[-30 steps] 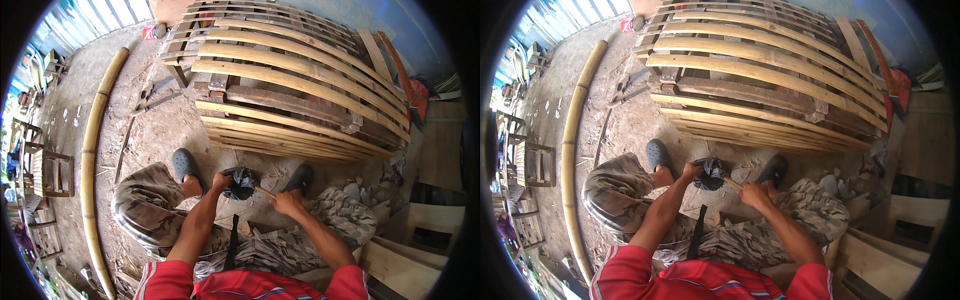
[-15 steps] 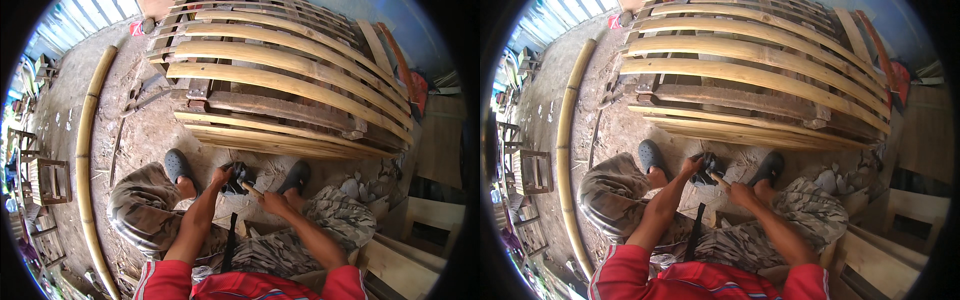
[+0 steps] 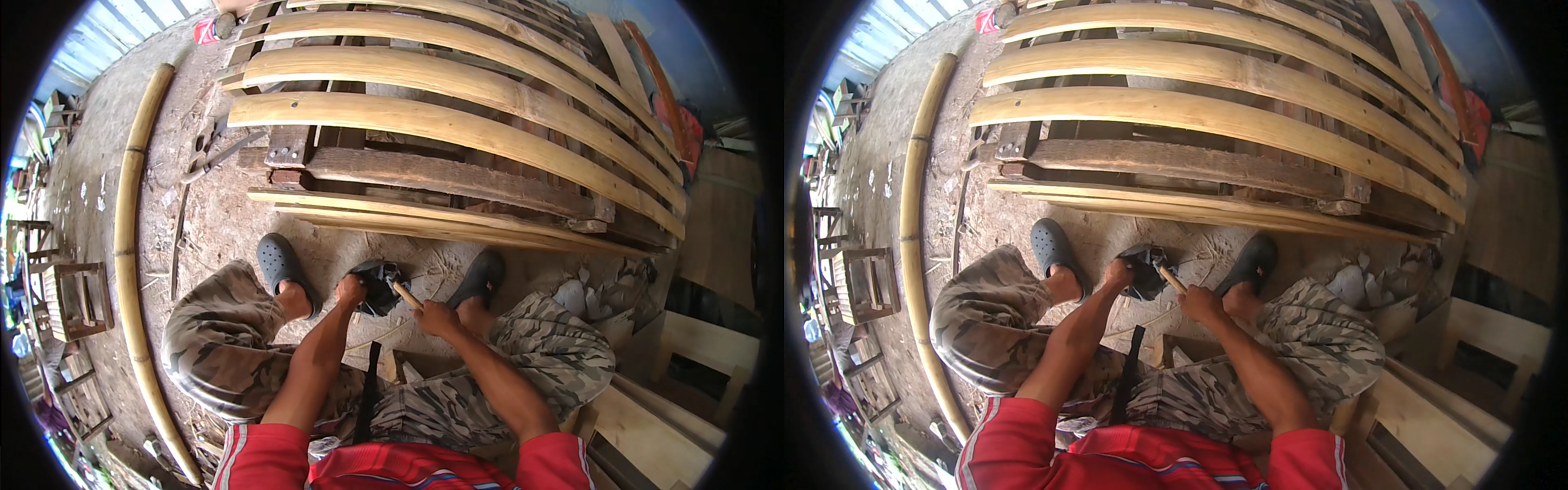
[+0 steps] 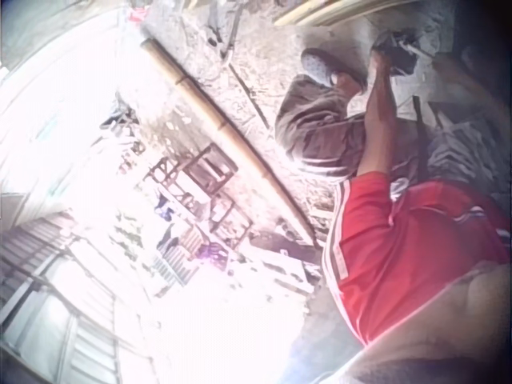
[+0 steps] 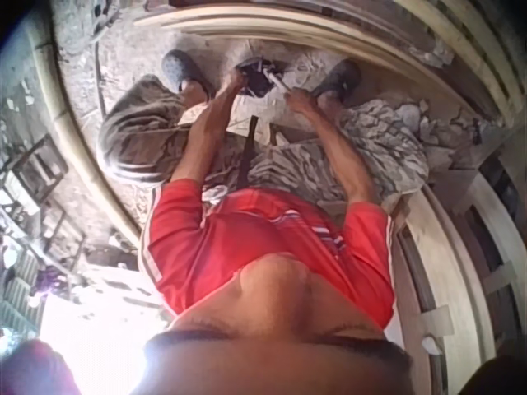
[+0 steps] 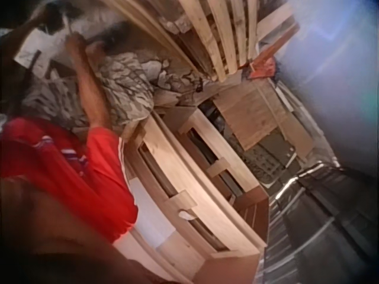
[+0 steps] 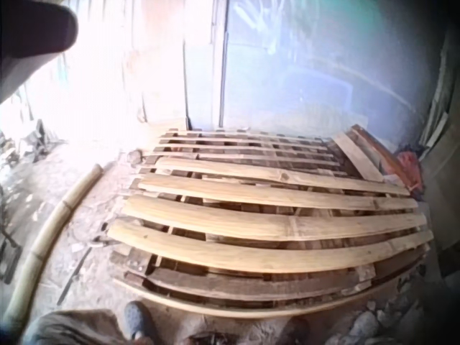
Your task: The person hammers nails into a wooden pallet frame using a hammer, securing slats in place. The person repeatedly picks up nails and drives them into the wood, then lifts and repositions the pallet at the end.
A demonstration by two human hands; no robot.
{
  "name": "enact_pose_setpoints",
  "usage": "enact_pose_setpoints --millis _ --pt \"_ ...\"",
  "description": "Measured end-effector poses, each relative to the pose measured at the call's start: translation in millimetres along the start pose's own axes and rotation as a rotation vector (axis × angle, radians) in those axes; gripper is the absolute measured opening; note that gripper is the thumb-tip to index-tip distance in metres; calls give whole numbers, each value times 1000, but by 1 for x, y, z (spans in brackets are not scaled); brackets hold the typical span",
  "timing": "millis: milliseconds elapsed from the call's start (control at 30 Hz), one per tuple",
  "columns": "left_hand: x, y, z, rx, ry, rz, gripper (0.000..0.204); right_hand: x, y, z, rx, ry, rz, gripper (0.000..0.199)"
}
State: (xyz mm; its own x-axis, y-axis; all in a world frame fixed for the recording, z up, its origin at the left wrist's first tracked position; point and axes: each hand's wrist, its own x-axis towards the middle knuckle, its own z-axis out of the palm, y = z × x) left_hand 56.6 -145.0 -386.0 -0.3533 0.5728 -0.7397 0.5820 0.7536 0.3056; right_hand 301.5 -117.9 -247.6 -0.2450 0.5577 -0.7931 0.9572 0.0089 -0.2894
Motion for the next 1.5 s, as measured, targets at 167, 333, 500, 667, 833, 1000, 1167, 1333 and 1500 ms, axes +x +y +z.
enact_pose_setpoints --millis 167,333,500,667,833,1000,1167,1333,1500 --pt "-11 10 0 -5 20 -22 27 -4 -5 -2 29 -7 24 51" --pt "-21 24 -3 -5 57 -61 25 -3 -2 1 25 -8 17 52" --pt "-33 42 -5 62 64 -89 23 -6 -1 2 10 -8 6 54" --pt "-32 48 -2 140 62 -59 19 -8 -3 -1 -32 -60 22 54" --pt "-35 58 0 250 12 40 20 -8 -1 -2 -29 -50 38 56" --pt "-33 56 -7 200 -29 -31 25 -10 -1 -5 -5 -66 30 56" --pt "-8 29 -9 88 -108 -61 38 -7 2 3 -55 -50 23 55" --pt "18 5 -11 -171 -364 -33 29 -8 -1 4 -77 -39 -3 54" --pt "8 4 -22 -728 -590 -33 16 -4 3 1 -84 -45 -17 52"
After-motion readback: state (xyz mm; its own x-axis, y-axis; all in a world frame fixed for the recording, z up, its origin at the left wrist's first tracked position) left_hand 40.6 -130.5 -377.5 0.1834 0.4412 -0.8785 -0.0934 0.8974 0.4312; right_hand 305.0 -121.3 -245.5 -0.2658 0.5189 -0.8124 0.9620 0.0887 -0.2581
